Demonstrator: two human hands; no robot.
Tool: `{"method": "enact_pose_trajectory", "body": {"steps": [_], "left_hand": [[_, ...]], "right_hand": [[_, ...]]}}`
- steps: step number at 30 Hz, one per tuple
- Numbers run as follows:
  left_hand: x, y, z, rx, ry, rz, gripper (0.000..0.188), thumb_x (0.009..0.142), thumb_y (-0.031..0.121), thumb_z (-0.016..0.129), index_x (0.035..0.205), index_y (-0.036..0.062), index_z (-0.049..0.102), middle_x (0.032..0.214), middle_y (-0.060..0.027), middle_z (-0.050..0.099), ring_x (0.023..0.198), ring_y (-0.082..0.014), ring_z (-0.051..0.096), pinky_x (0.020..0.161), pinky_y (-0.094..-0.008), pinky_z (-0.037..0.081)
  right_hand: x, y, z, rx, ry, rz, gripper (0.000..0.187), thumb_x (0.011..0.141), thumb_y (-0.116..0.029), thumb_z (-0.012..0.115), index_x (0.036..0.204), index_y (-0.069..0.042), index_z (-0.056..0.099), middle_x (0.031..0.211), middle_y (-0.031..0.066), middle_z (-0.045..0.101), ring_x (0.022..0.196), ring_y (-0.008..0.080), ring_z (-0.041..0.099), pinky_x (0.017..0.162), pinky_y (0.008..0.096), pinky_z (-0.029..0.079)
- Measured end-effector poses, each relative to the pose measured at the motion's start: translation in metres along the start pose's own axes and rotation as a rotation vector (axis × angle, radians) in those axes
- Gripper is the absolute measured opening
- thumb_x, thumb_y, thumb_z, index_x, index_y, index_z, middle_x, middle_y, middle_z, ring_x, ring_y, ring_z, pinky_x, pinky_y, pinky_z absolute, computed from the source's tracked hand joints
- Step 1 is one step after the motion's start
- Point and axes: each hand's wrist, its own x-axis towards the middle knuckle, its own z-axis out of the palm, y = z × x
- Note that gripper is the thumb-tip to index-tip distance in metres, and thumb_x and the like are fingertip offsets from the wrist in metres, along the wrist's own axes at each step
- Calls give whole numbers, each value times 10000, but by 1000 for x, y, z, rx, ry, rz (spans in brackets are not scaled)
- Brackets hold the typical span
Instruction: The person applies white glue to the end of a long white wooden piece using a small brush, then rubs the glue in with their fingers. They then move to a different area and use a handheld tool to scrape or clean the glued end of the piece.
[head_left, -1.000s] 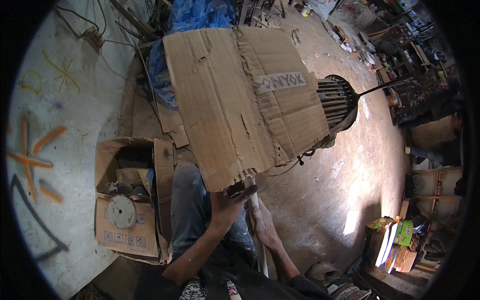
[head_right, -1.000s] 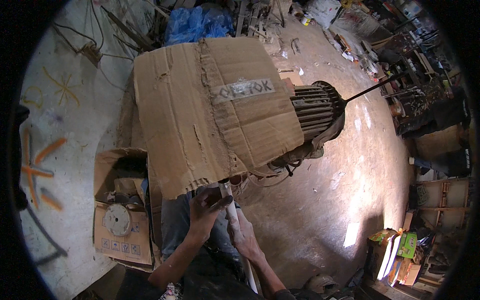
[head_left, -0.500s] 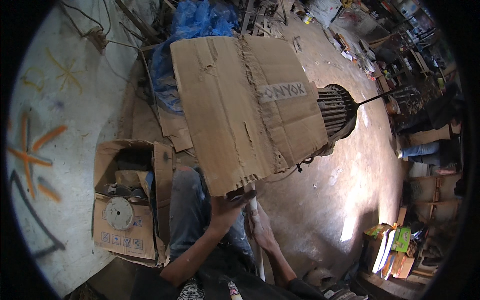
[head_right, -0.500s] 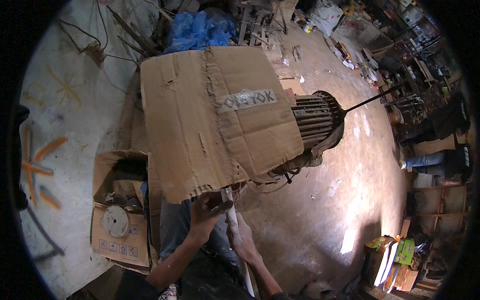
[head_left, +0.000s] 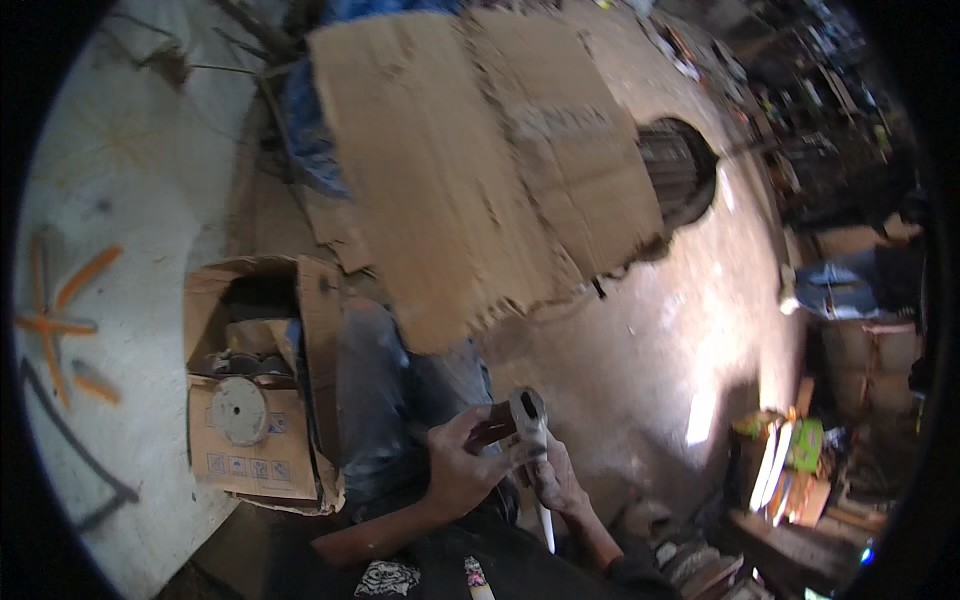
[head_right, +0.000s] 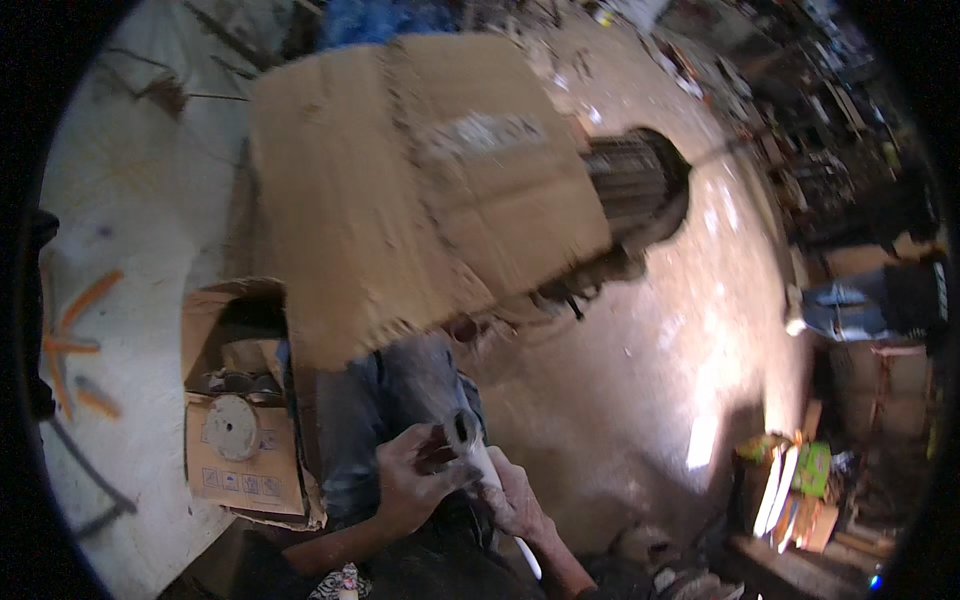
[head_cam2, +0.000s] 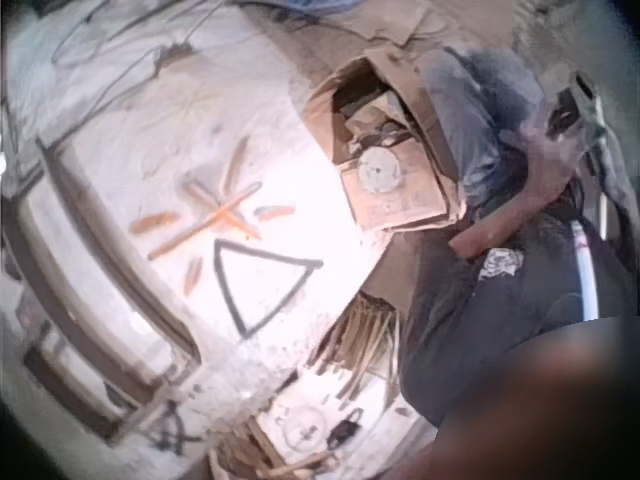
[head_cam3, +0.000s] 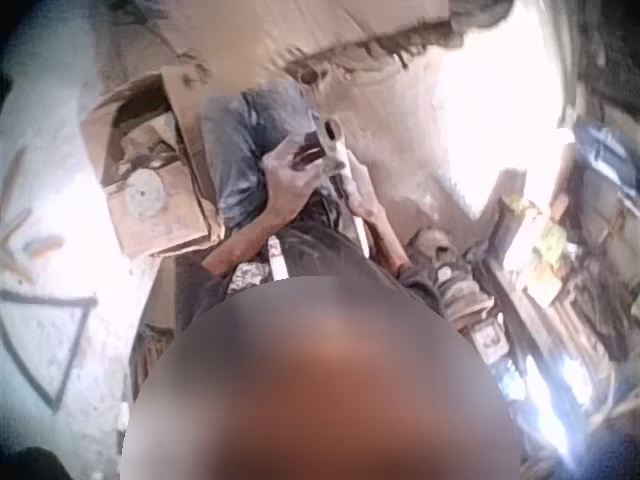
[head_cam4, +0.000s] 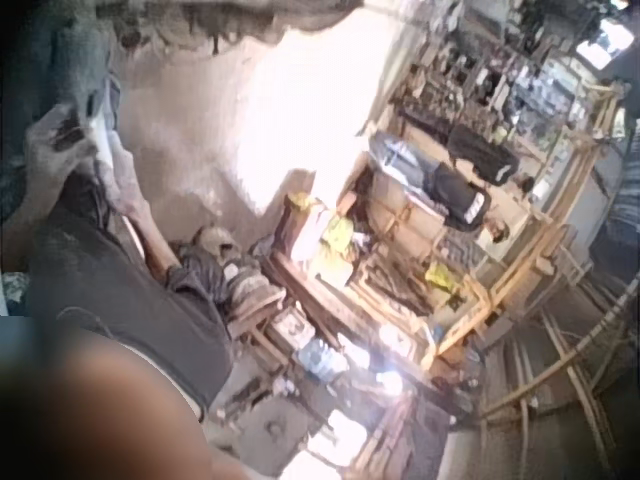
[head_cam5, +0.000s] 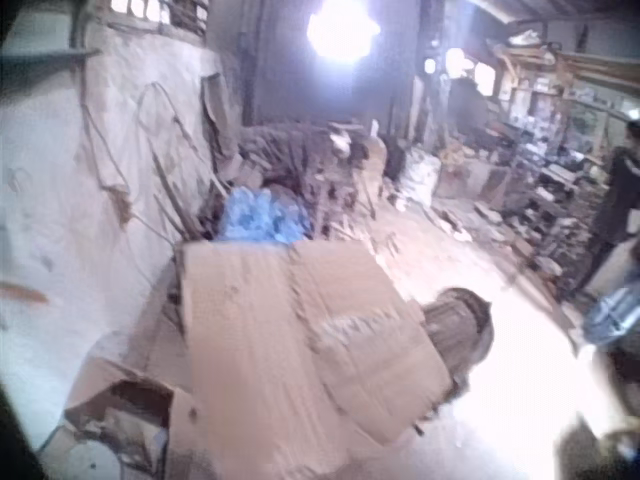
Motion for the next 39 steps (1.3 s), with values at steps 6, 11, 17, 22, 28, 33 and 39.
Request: {"method": "enact_pose_trajectory", "body": {"steps": [6,11,17,22,28,33,39], "left_hand": [[-25,18,10,-44,-278,189,349,722,-69,754,1054,-59,646,1054,-173,673,941,-180,661,796,-277,536],[-30,23,11,2,-321,279,370,699,-26,792,1038,-54,646,1046,-186,669,950,-197,660,821,-302,532],[-22,19,13,167,-140,118,545,718,45,809,1171,-40,516,1083,-115,610,985,-203,628,864,-326,518],[52,-12,-1,33,125,16,275,808,83,739,1020,-50,625,933,-73,665,853,-104,600,786,-265,496],[79,-26,-13,-51,171,-107,202,808,55,735,972,-42,667,914,-40,676,831,-74,584,777,-231,471],[89,-15,-16,-64,147,-53,209,801,49,744,979,-29,669,918,-38,674,830,-79,588,784,-234,469],[93,-11,-15,-76,96,-48,213,807,28,733,1000,-26,664,936,-46,674,840,-83,593,784,-235,471]], "right_hand": [[-47,-14,-15,78,-157,21,877,821,-715,423,1266,42,446,1036,152,605,888,263,608,766,367,477],[-54,-18,-15,5,-141,-43,878,811,-732,408,1240,31,478,1088,158,603,974,270,599,822,369,465],[-26,-11,-8,142,-100,-34,740,899,-622,413,1237,34,456,977,79,566,861,195,540,762,316,437],[33,-1,10,-17,104,113,495,971,-497,349,1003,-26,500,655,38,461,598,167,454,574,353,388],[59,-8,11,-102,142,117,467,993,-421,327,1103,-1,501,711,161,516,663,295,513,653,413,416],[71,-20,3,-167,99,78,508,992,-444,333,1198,-3,478,790,255,553,739,406,547,704,450,421],[75,-23,-2,-170,81,80,520,991,-479,325,1065,9,487,811,242,540,760,389,525,712,451,408]]}}
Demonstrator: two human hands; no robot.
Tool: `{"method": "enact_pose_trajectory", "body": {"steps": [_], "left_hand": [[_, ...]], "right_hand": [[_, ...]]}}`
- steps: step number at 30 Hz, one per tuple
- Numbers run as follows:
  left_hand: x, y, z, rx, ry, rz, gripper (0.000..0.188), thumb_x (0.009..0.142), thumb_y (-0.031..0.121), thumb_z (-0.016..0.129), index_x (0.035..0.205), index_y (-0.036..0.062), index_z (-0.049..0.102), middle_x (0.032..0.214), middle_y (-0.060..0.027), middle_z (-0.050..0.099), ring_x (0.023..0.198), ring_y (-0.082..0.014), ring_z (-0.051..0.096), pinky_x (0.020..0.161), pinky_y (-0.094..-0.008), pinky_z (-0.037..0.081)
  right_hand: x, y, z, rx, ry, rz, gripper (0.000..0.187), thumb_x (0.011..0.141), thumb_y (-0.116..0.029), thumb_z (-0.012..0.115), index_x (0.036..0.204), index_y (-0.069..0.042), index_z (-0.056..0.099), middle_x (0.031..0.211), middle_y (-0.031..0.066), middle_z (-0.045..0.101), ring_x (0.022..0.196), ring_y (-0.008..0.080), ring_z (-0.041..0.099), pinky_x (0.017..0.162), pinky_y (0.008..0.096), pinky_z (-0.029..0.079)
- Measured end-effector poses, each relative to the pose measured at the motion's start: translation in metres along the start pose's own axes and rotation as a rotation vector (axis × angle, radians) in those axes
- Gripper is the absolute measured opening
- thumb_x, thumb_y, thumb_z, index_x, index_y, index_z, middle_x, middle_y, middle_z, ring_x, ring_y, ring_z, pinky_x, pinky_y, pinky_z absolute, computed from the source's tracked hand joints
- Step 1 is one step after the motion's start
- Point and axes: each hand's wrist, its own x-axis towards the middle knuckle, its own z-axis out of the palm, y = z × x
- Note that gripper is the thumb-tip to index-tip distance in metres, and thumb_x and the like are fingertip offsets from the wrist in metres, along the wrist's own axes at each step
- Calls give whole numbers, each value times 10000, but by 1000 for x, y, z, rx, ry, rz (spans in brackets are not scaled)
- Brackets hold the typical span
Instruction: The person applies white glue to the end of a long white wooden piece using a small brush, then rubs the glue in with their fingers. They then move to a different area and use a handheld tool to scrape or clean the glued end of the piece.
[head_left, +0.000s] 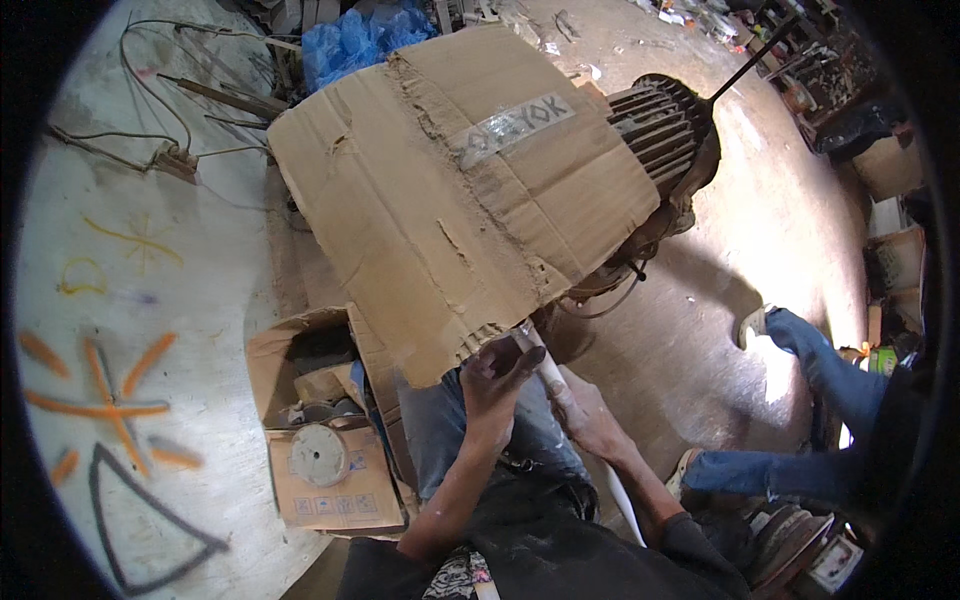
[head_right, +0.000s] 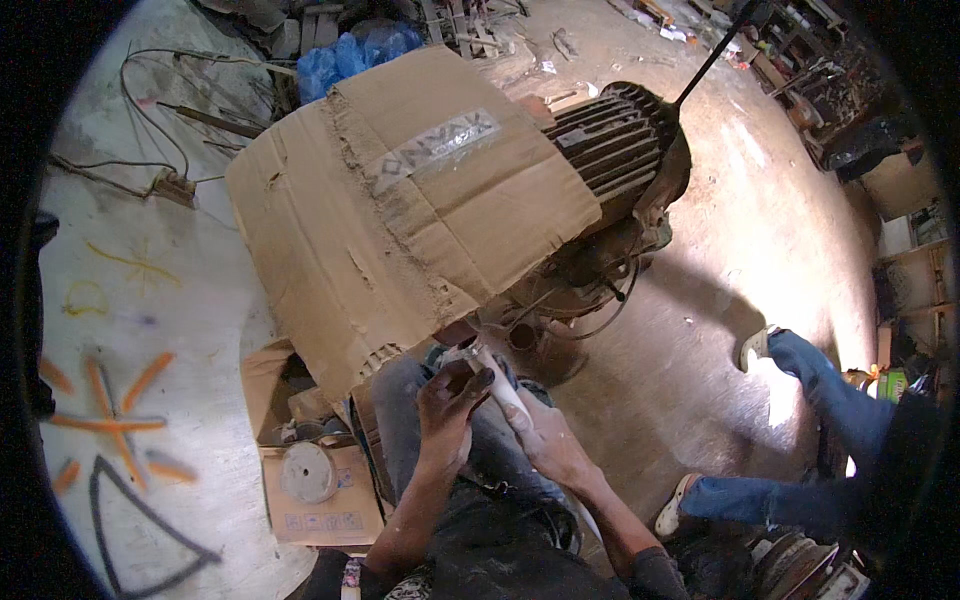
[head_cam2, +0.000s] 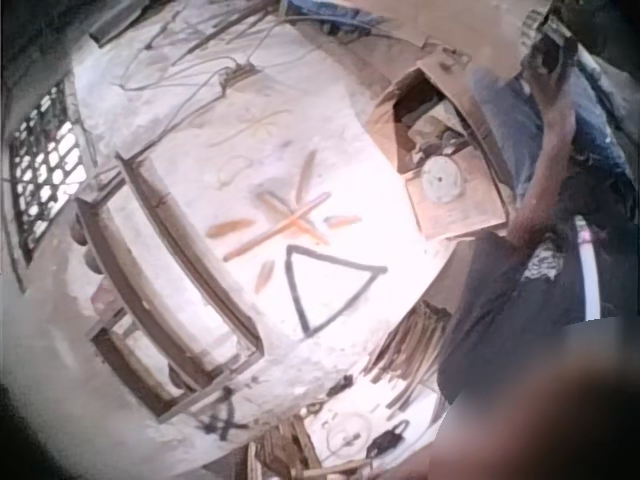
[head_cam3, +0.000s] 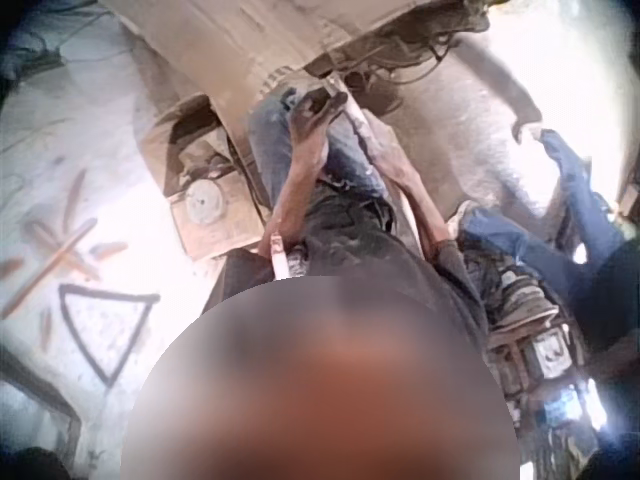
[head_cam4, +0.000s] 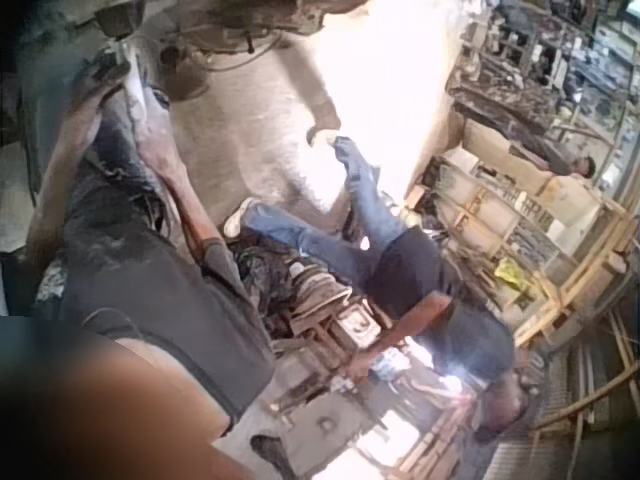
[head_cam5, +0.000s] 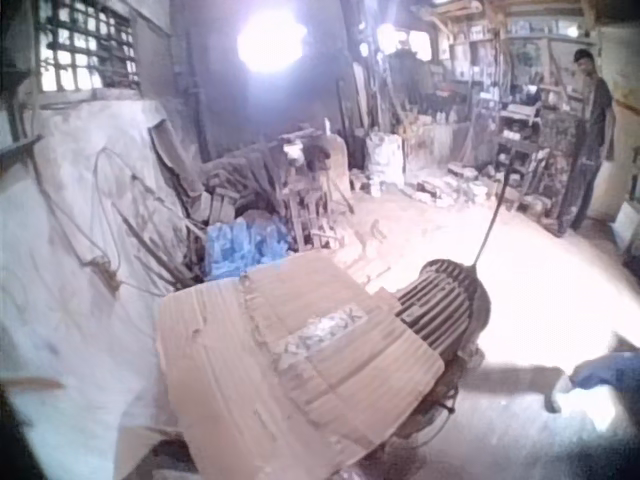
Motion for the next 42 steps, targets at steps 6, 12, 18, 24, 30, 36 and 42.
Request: {"method": "enact_pose_trajectory", "body": {"steps": [6,12,18,24,30,36,42], "left_hand": [[7,-5,0,-61,6,-30,279,802,39,741,1053,-37,646,988,-73,673,887,-126,614,811,-254,483],[15,-9,-2,64,75,-86,244,828,116,728,1011,-9,624,957,-59,642,863,-142,610,809,-266,495],[-18,18,5,214,-71,-34,242,833,79,710,1023,-20,598,971,-58,631,891,-130,597,813,-261,488],[-56,22,16,29,-151,73,352,781,4,746,1084,-67,582,988,-98,643,910,-149,615,831,-288,516],[-33,4,11,131,30,24,297,808,81,744,1049,-49,629,949,-64,662,875,-117,599,787,-253,480],[-16,-1,9,85,81,82,284,814,97,740,1050,-36,656,940,-41,667,832,-96,586,759,-244,477],[-6,-4,5,22,85,146,250,809,92,742,1016,-26,667,945,-36,674,845,-92,592,786,-247,471]], "right_hand": [[7,4,-2,13,-4,5,539,989,-497,312,984,17,474,796,210,514,762,339,506,727,431,399],[13,5,3,100,-23,73,524,996,-468,301,1004,26,473,808,213,518,766,334,512,732,427,407],[-18,-1,0,119,-10,-66,534,973,-487,342,1050,23,478,797,212,520,712,352,507,701,430,422],[-41,5,-5,127,-68,-248,486,966,-460,384,1100,2,451,743,148,505,663,306,518,643,383,420],[-27,6,7,218,-45,-7,455,980,-463,383,1104,-30,449,669,40,492,537,132,474,511,307,403],[-8,8,22,229,32,42,490,986,-478,347,1089,-19,483,638,51,470,530,156,470,513,328,402],[2,13,21,121,61,19,486,989,-459,346,1086,0,473,672,100,481,618,211,505,592,391,408]]}}
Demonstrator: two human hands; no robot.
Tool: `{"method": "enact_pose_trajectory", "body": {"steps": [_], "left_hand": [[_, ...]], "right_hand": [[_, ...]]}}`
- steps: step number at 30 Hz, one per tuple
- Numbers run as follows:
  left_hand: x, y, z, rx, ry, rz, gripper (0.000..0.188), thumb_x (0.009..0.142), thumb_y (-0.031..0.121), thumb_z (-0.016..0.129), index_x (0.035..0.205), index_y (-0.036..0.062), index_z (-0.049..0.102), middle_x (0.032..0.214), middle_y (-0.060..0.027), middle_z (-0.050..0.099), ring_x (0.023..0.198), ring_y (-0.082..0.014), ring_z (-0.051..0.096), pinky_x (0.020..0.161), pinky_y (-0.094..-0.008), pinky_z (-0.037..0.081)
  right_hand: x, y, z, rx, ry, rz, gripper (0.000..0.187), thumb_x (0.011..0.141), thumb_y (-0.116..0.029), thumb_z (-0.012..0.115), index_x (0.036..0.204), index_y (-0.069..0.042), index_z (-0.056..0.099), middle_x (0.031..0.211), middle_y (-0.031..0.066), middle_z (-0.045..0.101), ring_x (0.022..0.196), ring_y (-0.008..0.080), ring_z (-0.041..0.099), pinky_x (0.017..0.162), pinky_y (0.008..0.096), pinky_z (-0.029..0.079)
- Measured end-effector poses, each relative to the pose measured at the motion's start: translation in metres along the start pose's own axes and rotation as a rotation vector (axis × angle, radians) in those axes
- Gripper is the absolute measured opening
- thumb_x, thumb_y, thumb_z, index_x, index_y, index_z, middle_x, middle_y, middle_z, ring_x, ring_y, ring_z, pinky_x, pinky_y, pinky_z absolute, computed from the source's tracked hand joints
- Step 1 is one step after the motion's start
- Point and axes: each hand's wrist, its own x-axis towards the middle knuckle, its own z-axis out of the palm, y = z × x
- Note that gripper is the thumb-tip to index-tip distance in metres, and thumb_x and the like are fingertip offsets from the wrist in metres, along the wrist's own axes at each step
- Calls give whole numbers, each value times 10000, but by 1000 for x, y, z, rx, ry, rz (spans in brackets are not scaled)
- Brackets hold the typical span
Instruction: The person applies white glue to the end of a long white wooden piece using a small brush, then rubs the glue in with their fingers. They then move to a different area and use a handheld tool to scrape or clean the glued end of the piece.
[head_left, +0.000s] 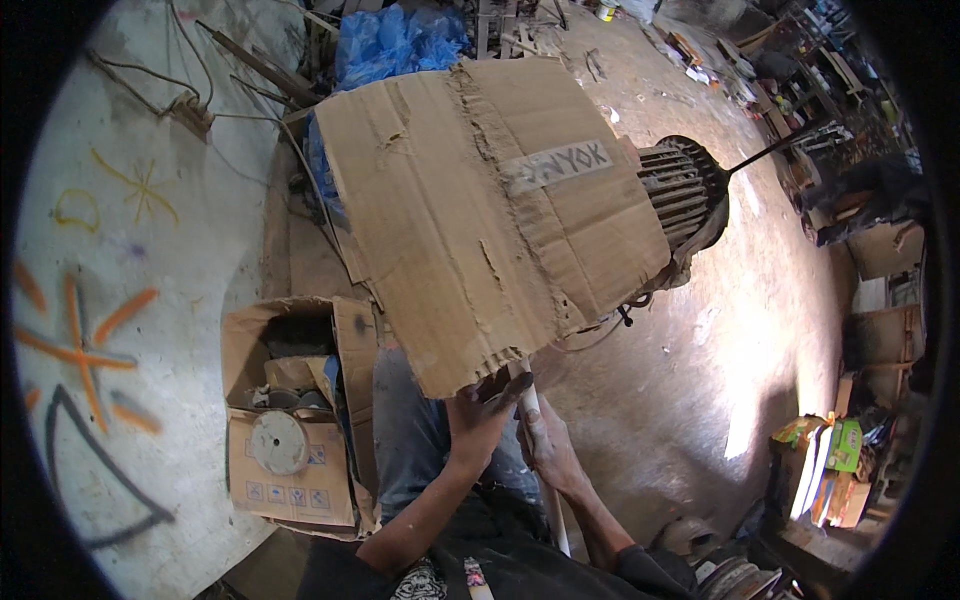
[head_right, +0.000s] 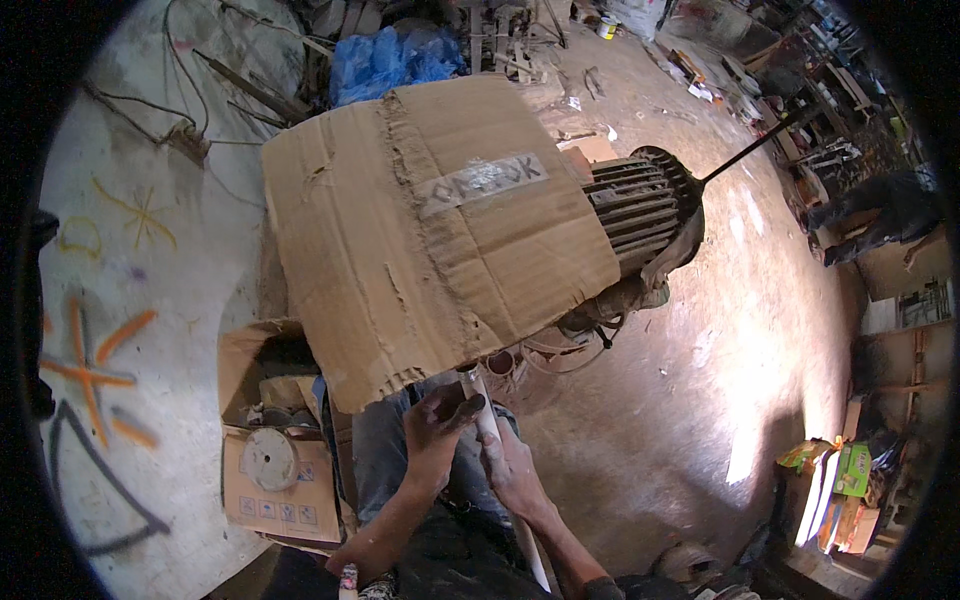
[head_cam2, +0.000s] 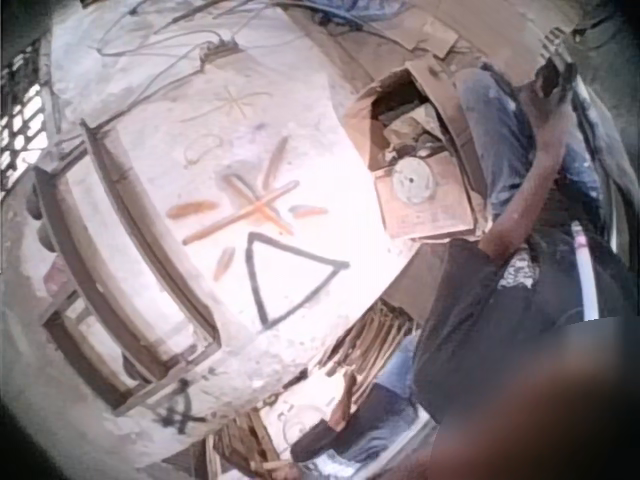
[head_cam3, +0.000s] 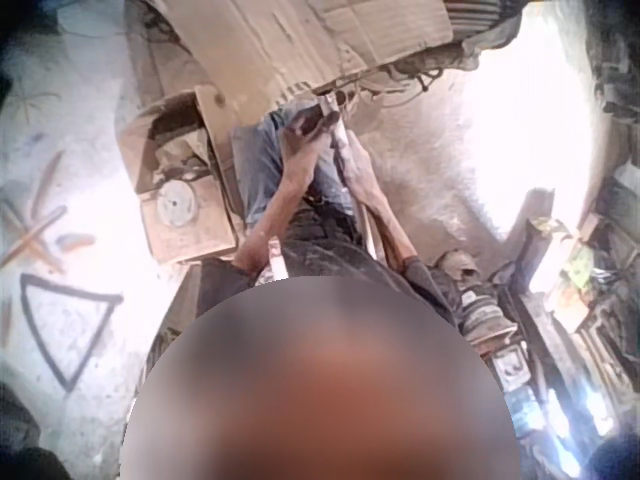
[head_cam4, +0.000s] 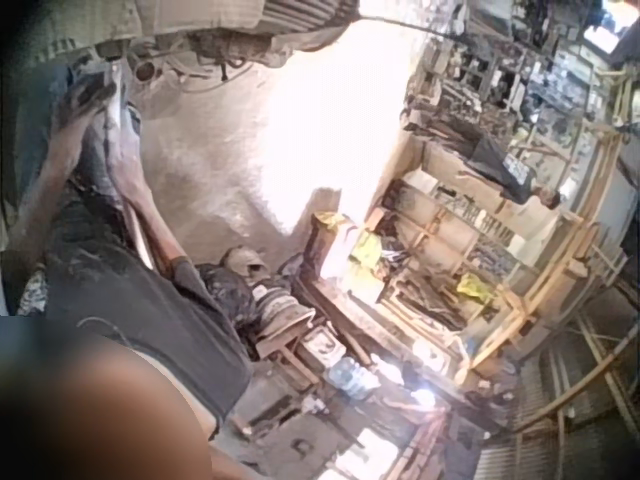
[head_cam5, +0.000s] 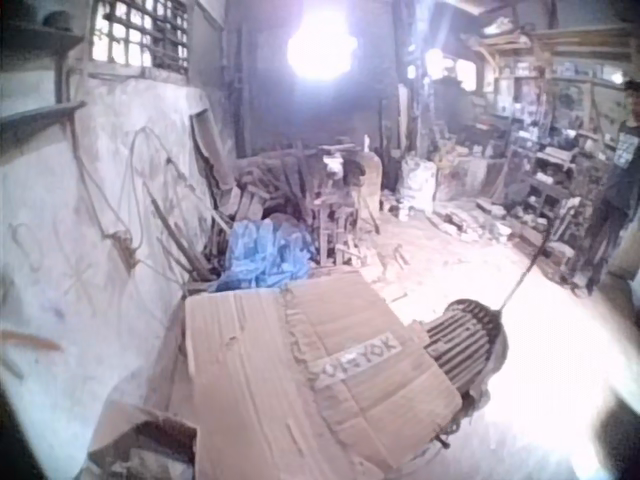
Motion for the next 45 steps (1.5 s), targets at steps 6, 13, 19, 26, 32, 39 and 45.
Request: {"method": "enact_pose_trajectory", "body": {"steps": [6,13,19,26,32,39,45], "left_hand": [[4,-5,0,91,-2,6,239,806,97,749,1004,-13,672,918,-24,669,830,-85,586,780,-242,464],[9,-12,-3,72,14,-34,240,812,126,754,995,-5,671,890,-20,664,807,-83,582,752,-242,467],[13,-23,-9,52,17,-37,231,819,110,740,995,-20,664,918,-49,670,832,-113,610,778,-265,498],[16,-19,-10,38,21,-29,242,817,94,736,1010,-27,653,944,-64,673,845,-129,620,794,-276,505],[14,-20,-12,2,-3,-65,235,818,109,738,997,-19,655,919,-54,668,845,-120,613,787,-279,501],[5,9,-3,138,-60,-2,219,805,119,748,962,-4,658,901,-35,669,837,-114,617,771,-274,502],[-84,59,14,190,-224,111,390,688,73,832,1010,-38,642,928,-114,688,847,-158,669,759,-280,535]], "right_hand": [[0,-7,-3,40,-1,14,508,991,-485,327,1105,-17,487,633,43,459,547,150,466,514,330,378],[5,-5,1,129,-19,20,502,995,-482,327,1155,-32,483,621,1,432,488,109,405,445,293,345],[10,0,3,70,-15,73,557,987,-516,310,1173,-16,470,634,23,441,496,120,417,458,295,358],[9,-4,3,19,-2,22,562,985,-526,300,1134,-13,478,664,41,462,510,133,444,472,305,376],[10,-2,4,2,17,-12,601,975,-555,327,1180,-8,466,701,28,482,497,107,430,450,268,368],[-3,-11,-1,21,20,6,453,995,-421,336,1093,-2,478,679,57,491,572,162,468,542,333,397],[-65,-8,-24,-7,-17,-452,529,934,-505,438,1065,5,497,700,121,535,618,255,531,604,351,440]]}}
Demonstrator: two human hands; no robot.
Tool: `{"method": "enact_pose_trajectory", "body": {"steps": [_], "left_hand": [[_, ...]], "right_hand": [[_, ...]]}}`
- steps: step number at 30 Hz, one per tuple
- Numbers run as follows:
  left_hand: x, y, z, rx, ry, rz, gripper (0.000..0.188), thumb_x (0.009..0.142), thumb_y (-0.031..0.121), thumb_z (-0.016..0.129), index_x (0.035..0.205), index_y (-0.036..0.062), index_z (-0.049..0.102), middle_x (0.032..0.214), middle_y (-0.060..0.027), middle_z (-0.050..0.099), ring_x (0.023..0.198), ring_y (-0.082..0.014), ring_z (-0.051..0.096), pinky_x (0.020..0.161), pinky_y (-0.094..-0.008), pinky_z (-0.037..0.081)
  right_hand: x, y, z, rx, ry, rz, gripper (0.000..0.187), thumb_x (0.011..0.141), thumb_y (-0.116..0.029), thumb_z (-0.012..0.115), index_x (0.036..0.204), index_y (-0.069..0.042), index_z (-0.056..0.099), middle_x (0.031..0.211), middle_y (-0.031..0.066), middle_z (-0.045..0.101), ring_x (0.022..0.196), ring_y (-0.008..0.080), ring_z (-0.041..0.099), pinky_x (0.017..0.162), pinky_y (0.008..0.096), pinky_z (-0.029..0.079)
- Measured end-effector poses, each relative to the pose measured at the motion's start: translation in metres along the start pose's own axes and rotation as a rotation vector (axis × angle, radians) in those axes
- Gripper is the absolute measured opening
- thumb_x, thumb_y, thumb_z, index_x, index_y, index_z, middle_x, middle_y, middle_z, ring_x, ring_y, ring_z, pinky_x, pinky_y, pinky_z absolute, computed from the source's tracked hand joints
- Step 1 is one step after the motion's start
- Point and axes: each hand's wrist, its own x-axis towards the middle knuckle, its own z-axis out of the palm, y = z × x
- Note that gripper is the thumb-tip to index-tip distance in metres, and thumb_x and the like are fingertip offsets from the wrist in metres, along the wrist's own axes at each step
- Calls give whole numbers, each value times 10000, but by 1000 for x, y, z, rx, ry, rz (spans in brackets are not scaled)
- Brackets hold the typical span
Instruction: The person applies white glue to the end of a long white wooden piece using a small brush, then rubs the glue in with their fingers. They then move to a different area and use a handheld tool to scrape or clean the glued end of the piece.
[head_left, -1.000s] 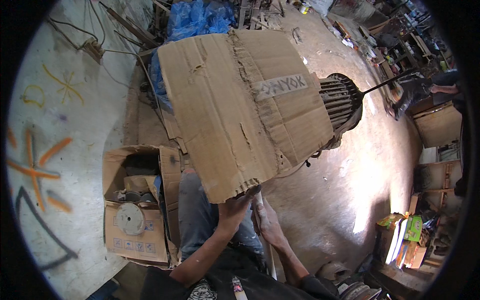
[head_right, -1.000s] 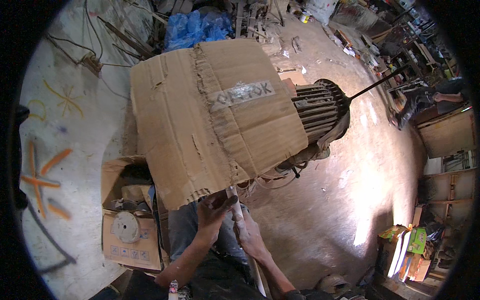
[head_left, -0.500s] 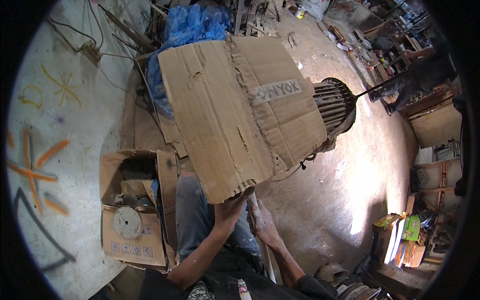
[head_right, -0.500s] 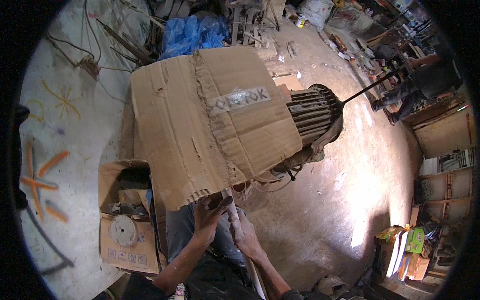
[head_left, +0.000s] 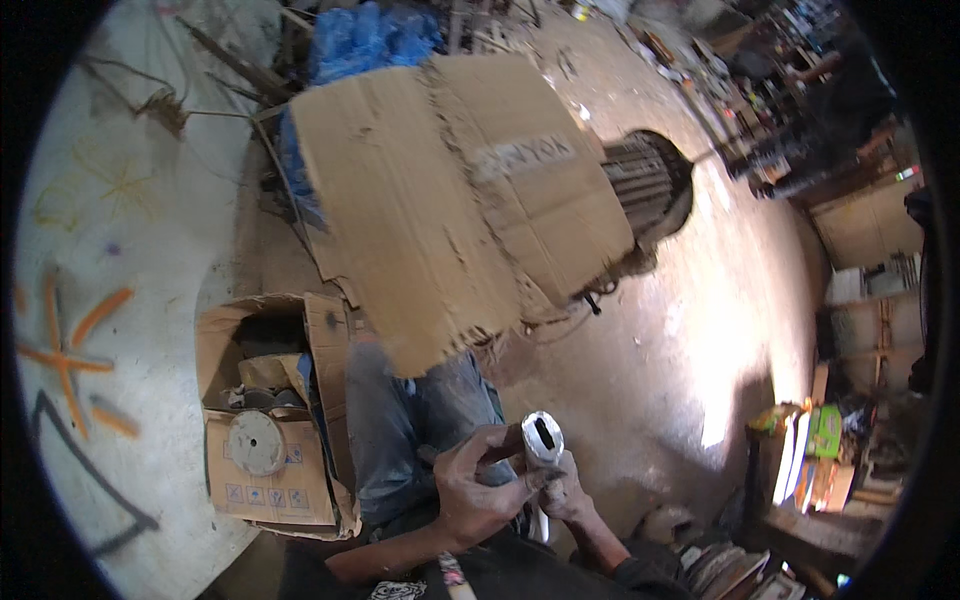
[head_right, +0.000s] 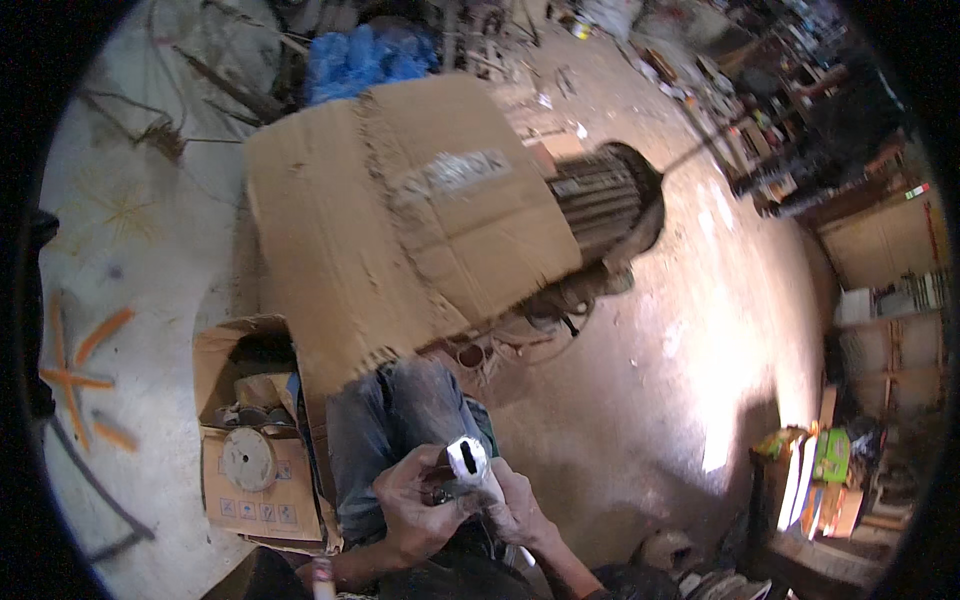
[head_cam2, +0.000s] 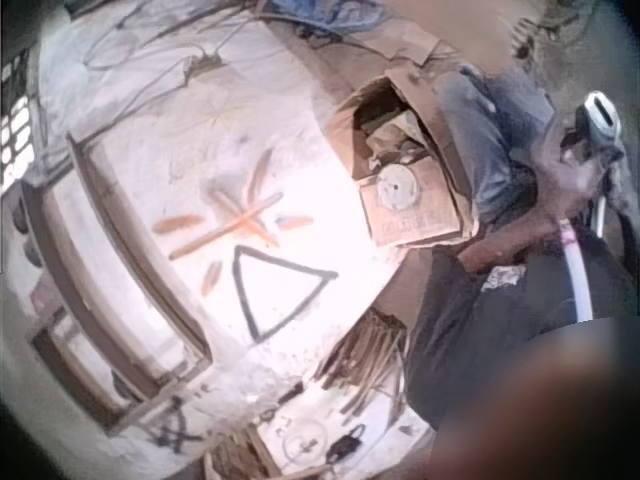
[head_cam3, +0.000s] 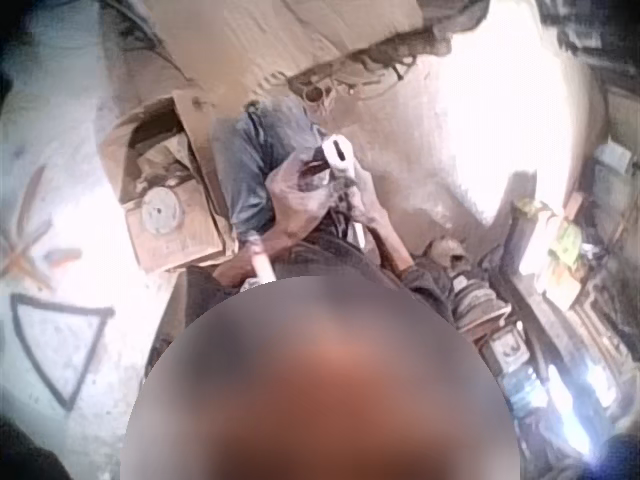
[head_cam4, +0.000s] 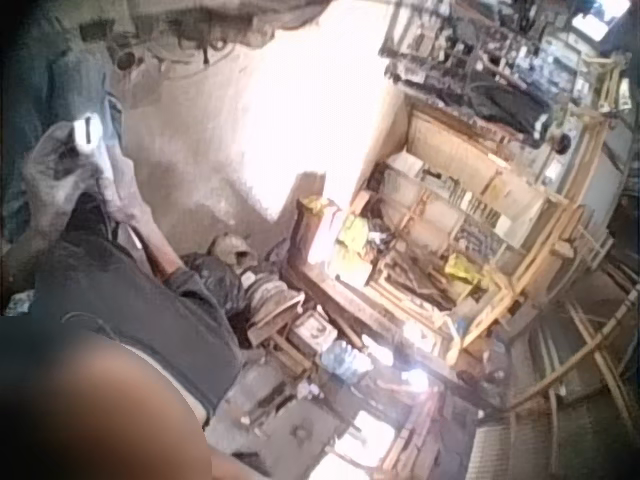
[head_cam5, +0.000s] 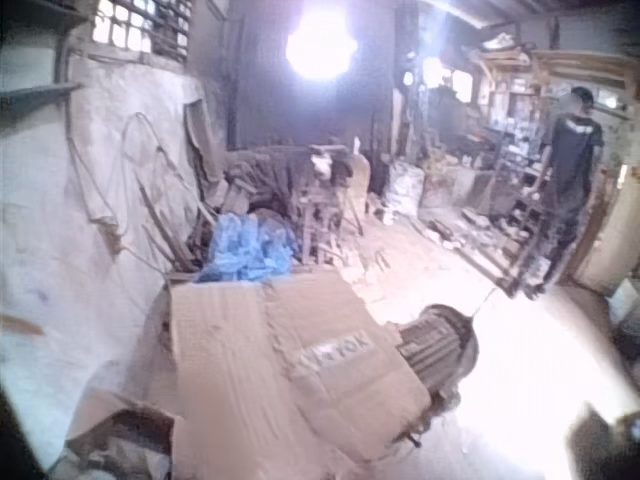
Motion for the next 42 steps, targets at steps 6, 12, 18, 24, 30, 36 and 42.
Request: {"method": "enact_pose_trajectory", "body": {"steps": [6,12,18,24,30,36,42], "left_hand": [[-22,-6,13,-6,-56,101,474,656,62,854,1064,-44,635,1004,-151,668,930,-174,653,801,-288,526],[-17,-12,11,-56,5,-64,409,796,62,754,1124,-68,546,1086,-139,616,981,-178,610,838,-293,508],[41,-65,-5,-127,174,-131,294,840,53,702,1090,-56,593,989,-72,658,887,-103,601,807,-256,489],[56,-71,-13,-97,225,-136,220,826,40,712,1008,-59,639,932,-68,681,870,-95,609,820,-255,487],[70,-59,-15,-11,212,-176,178,835,43,705,990,-30,657,910,-30,652,829,-83,569,736,-246,469],[74,-60,-18,42,171,-165,167,835,77,715,951,-29,657,871,-17,639,792,-77,555,724,-240,459],[82,-73,-19,-35,229,-121,142,832,81,718,911,-22,659,840,-8,631,772,-70,547,699,-237,455]], "right_hand": [[-34,-7,-17,4,-79,122,574,882,-505,537,1135,9,503,886,198,622,786,372,648,685,404,500],[-17,-15,-11,19,-25,183,617,894,-532,502,1166,20,474,842,196,587,721,318,620,667,408,491],[29,16,7,67,-32,415,450,977,-484,371,1025,-49,475,685,31,476,580,125,461,522,299,392],[51,26,12,10,9,383,467,979,-469,361,1029,-22,483,686,79,482,616,184,484,578,351,403],[64,26,9,-19,-13,366,472,982,-458,346,1039,-12,488,699,103,486,640,217,487,604,373,403],[63,28,9,-9,-10,436,488,983,-474,335,1020,-10,482,724,124,489,683,241,490,640,392,400],[70,38,14,-47,17,396,539,976,-514,327,1054,-4,486,721,127,491,687,242,499,643,394,403]]}}
